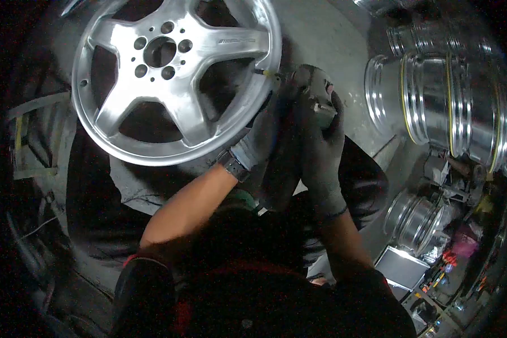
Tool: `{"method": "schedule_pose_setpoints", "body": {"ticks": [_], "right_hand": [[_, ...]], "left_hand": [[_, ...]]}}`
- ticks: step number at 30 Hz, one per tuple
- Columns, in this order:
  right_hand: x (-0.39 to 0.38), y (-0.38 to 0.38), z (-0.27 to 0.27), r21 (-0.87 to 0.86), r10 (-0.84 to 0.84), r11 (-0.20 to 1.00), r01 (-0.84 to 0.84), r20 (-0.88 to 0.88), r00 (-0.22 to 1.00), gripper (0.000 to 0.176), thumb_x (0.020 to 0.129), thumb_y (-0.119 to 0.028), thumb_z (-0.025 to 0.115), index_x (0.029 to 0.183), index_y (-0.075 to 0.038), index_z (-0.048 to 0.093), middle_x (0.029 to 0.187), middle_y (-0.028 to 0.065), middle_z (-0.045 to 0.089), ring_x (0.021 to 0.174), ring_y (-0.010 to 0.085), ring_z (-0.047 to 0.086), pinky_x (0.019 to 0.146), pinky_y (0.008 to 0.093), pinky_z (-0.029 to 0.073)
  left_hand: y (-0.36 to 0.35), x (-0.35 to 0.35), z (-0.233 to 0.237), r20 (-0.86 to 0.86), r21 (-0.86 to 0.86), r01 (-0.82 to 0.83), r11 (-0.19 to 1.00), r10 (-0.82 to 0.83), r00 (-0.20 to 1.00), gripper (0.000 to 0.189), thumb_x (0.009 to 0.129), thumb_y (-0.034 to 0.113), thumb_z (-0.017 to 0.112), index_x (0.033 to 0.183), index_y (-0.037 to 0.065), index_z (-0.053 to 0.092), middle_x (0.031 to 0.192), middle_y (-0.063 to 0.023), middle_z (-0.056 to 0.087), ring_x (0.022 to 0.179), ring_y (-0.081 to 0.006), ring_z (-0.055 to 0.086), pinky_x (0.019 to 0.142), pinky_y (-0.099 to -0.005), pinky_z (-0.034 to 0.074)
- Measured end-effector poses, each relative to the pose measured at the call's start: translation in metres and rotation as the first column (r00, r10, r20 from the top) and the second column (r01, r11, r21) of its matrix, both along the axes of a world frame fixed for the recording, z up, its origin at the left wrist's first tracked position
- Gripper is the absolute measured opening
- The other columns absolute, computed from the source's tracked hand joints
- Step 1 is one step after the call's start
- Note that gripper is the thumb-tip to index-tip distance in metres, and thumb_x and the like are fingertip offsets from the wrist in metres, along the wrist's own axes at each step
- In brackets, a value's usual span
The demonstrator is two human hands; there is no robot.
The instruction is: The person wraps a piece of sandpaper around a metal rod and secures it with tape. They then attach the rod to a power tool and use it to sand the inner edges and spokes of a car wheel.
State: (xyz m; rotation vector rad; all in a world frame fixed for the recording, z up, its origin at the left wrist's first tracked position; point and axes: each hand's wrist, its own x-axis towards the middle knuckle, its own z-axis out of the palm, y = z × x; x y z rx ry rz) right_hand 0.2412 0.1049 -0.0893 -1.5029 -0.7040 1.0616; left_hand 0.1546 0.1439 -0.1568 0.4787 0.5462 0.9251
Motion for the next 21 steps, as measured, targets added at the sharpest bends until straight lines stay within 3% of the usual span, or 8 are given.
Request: {"method": "schedule_pose_setpoints", "body": {"ticks": [5,7,11,14,16,17,19,21], "right_hand": [[0.006,-0.019,-0.005,-0.088,0.034,0.996,-0.030,0.042,0.999,0.065,0.102,-0.011,0.066,0.156,-0.001,0.032,0.132,0.0143,0.061,0.117,0.0206,0.063,0.100,0.0332,0.053],[0.004,-0.035,-0.008,-0.149,0.076,0.986,-0.071,0.030,0.997,0.064,0.102,-0.013,0.066,0.155,-0.001,0.033,0.132,0.0138,0.061,0.119,0.0210,0.063,0.100,0.0331,0.053],[-0.003,-0.037,0.009,-0.233,0.014,0.972,-0.028,-0.062,0.998,0.064,0.102,-0.013,0.065,0.156,-0.001,0.033,0.133,0.0141,0.061,0.119,0.0211,0.062,0.100,0.0335,0.053],[0.016,-0.030,0.002,-0.208,0.032,0.977,-0.051,-0.094,0.995,0.060,0.103,-0.014,0.065,0.155,-0.002,0.035,0.135,0.0146,0.060,0.120,0.0212,0.063,0.101,0.0347,0.053],[0.032,-0.021,-0.010,-0.092,0.028,0.995,-0.044,-0.165,0.986,0.061,0.103,-0.017,0.065,0.155,-0.004,0.035,0.137,0.0149,0.059,0.120,0.0209,0.062,0.102,0.0348,0.053],[0.037,-0.012,-0.012,-0.090,0.027,0.995,-0.042,-0.165,0.986,0.061,0.103,-0.017,0.065,0.155,-0.004,0.035,0.137,0.0149,0.059,0.120,0.0209,0.062,0.102,0.0348,0.053],[0.043,0.004,-0.012,-0.071,0.020,0.997,-0.025,-0.081,0.997,0.060,0.105,-0.020,0.064,0.155,-0.005,0.036,0.139,0.0148,0.059,0.121,0.0210,0.062,0.103,0.0347,0.052],[0.037,0.007,-0.004,-0.076,0.005,0.997,-0.013,-0.103,0.995,0.060,0.105,-0.021,0.063,0.155,-0.004,0.036,0.139,0.0143,0.059,0.122,0.0211,0.061,0.104,0.0347,0.052]], "left_hand": [[-0.030,0.016,-0.059,-0.107,0.173,-0.069,0.983,0.088,0.990,0.048,0.114,0.033,0.039,0.149,0.002,0.051,0.149,-0.0078,0.055,0.137,-0.0169,0.049,0.118,-0.0316,0.034],[-0.054,0.010,-0.062,-0.023,-0.051,-0.038,0.998,0.037,0.999,0.050,0.114,0.034,0.039,0.149,-0.001,0.050,0.149,-0.0077,0.055,0.136,-0.0161,0.050,0.118,-0.0314,0.035],[-0.051,-0.007,-0.007,-0.102,-0.106,-0.017,0.994,0.006,0.995,0.050,0.115,0.030,0.038,0.151,-0.004,0.047,0.151,-0.0087,0.054,0.137,-0.0162,0.049,0.120,-0.0313,0.033],[-0.032,0.005,-0.002,0.091,-0.236,0.049,0.970,-0.028,0.995,0.049,0.115,0.027,0.036,0.151,-0.004,0.047,0.151,-0.0089,0.053,0.138,-0.0155,0.048,0.121,-0.0315,0.031],[-0.014,0.008,0.008,-0.068,0.014,0.029,0.999,-0.028,0.997,0.048,0.114,0.024,0.036,0.153,-0.004,0.044,0.152,-0.0118,0.053,0.140,-0.0191,0.049,0.122,-0.0325,0.030],[-0.005,0.013,0.002,-0.068,0.016,0.031,0.999,-0.030,0.997,0.048,0.114,0.024,0.036,0.153,-0.004,0.044,0.152,-0.0118,0.053,0.140,-0.0191,0.049,0.122,-0.0325,0.030],[0.009,0.025,-0.020,-0.210,0.342,0.071,0.937,0.003,0.978,0.049,0.113,0.022,0.037,0.155,-0.004,0.039,0.153,-0.0163,0.051,0.141,-0.0250,0.049,0.122,-0.0345,0.031],[0.011,0.033,-0.030,-0.164,0.297,0.082,0.951,-0.034,0.986,0.050,0.112,0.020,0.038,0.156,-0.004,0.037,0.154,-0.0182,0.050,0.142,-0.0274,0.048,0.123,-0.0353,0.030]]}}
